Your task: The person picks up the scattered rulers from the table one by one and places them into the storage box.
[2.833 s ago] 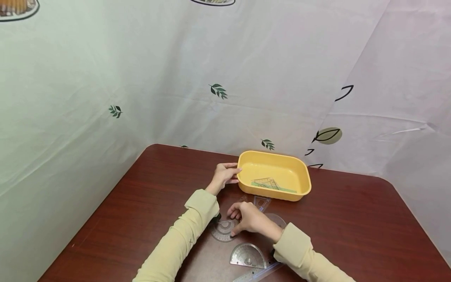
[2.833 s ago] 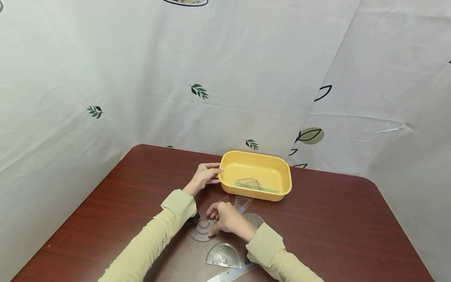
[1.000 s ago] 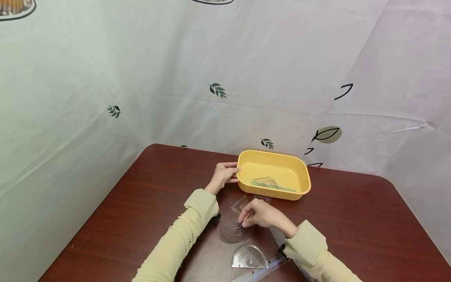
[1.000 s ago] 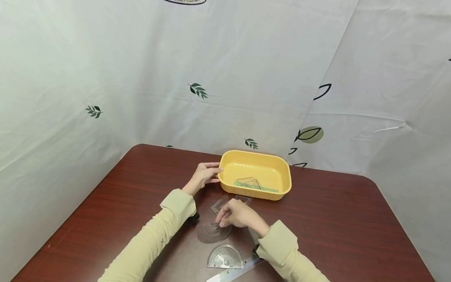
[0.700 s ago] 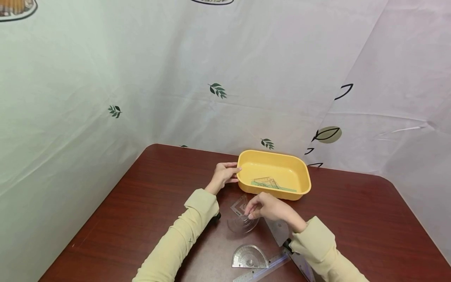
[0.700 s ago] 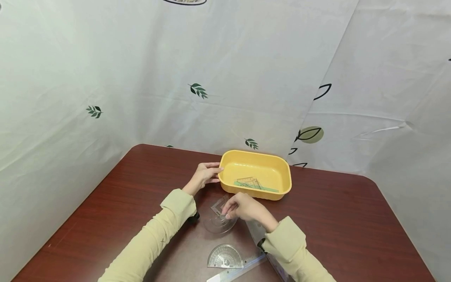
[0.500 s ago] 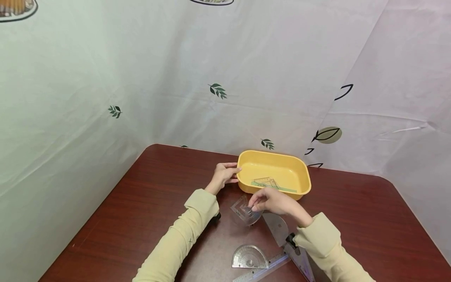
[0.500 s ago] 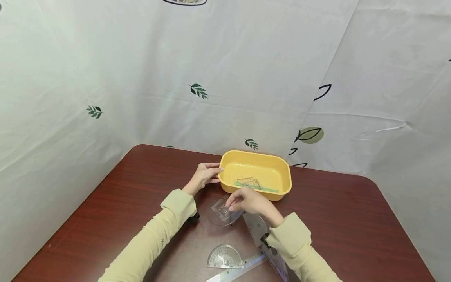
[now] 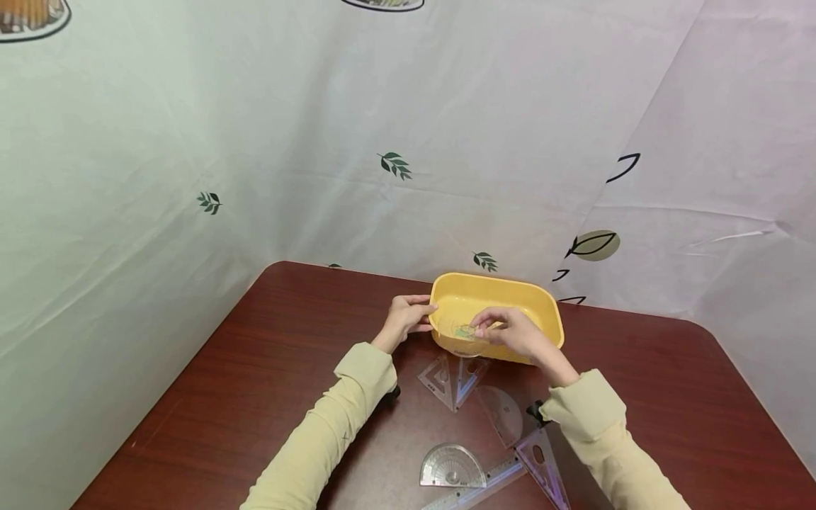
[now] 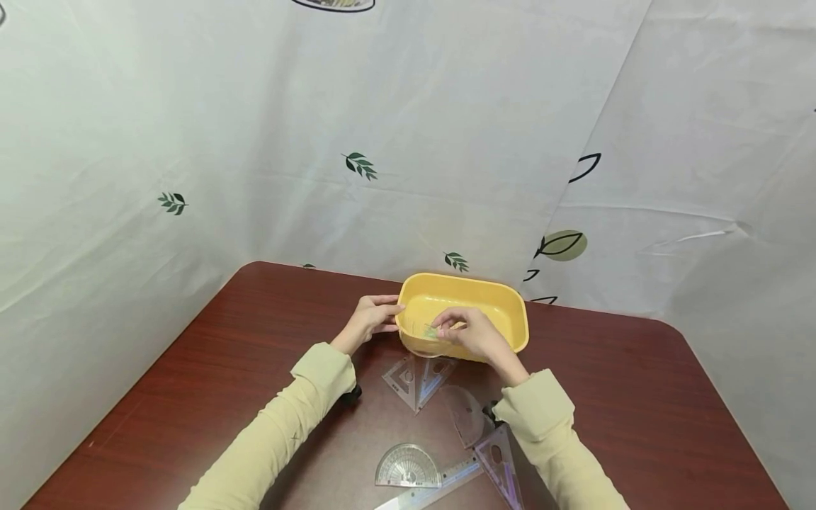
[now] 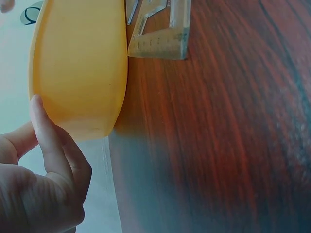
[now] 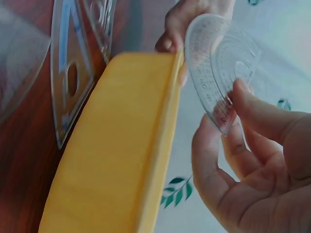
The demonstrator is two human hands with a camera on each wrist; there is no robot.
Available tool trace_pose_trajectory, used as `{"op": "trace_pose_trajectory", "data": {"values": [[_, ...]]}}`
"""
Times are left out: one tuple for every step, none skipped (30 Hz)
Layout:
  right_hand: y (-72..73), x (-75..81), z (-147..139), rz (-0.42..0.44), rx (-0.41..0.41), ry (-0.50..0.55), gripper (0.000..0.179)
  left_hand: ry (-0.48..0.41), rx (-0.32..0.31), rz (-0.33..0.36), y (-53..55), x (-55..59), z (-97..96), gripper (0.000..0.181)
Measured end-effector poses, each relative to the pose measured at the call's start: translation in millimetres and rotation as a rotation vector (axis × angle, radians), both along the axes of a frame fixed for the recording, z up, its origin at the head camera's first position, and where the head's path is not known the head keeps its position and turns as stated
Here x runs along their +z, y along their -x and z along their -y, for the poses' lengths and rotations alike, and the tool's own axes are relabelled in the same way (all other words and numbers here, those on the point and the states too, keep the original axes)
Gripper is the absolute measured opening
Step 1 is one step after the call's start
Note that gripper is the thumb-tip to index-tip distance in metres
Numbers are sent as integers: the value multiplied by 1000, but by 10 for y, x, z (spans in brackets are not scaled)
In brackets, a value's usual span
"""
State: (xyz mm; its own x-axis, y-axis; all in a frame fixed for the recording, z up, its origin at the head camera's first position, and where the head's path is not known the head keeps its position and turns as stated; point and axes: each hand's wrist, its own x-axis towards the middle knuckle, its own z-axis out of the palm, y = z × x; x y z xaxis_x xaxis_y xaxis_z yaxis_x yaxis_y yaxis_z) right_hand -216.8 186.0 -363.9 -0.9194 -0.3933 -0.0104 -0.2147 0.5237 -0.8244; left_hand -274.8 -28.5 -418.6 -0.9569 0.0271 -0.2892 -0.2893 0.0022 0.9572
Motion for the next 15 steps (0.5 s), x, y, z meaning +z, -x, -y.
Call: {"op": "trace_pose_trajectory", "data": {"values": [[26, -10, -20, 11, -23, 9, 15, 2, -1, 3, 0, 1, 0, 39], [52, -18, -39, 26, -41, 21, 17, 6, -2, 1, 0, 2, 0, 39], [77, -28, -57, 43, -51, 33, 19, 8, -2, 1, -1, 3, -1, 39], [100, -38, -73, 53, -59, 41, 21, 7, -1, 3, -2, 5, -1, 39], [121, -49, -84, 70, -70, 53, 23, 6, -1, 4, -4, 8, -1, 39], [140, -57, -90, 88, -83, 67, 25, 4, 0, 5, -6, 11, -2, 38], [157, -65, -97, 102, -92, 80, 28, 2, 0, 6, -9, 13, -3, 38], [172, -72, -101, 116, -101, 96, 30, -1, 1, 4, -12, 15, -4, 38], [186, -80, -105, 125, -111, 108, 32, -2, 1, 5, -13, 17, -5, 38], [198, -89, -107, 131, -130, 118, 32, -3, 1, 5, -14, 17, -5, 38], [209, -98, -110, 131, -146, 123, 33, -3, 1, 5, -15, 16, -4, 38], [217, -105, -112, 130, -163, 129, 33, -1, 0, 5, -14, 14, -4, 38], [226, -115, -117, 125, -175, 130, 34, 0, -1, 5, -13, 14, -3, 38], [236, -128, -121, 125, -196, 132, 34, 2, 0, 5, -12, 12, -1, 38], [246, -141, -127, 124, -212, 127, 34, 3, 0, 8, -9, 11, 1, 38]]}}
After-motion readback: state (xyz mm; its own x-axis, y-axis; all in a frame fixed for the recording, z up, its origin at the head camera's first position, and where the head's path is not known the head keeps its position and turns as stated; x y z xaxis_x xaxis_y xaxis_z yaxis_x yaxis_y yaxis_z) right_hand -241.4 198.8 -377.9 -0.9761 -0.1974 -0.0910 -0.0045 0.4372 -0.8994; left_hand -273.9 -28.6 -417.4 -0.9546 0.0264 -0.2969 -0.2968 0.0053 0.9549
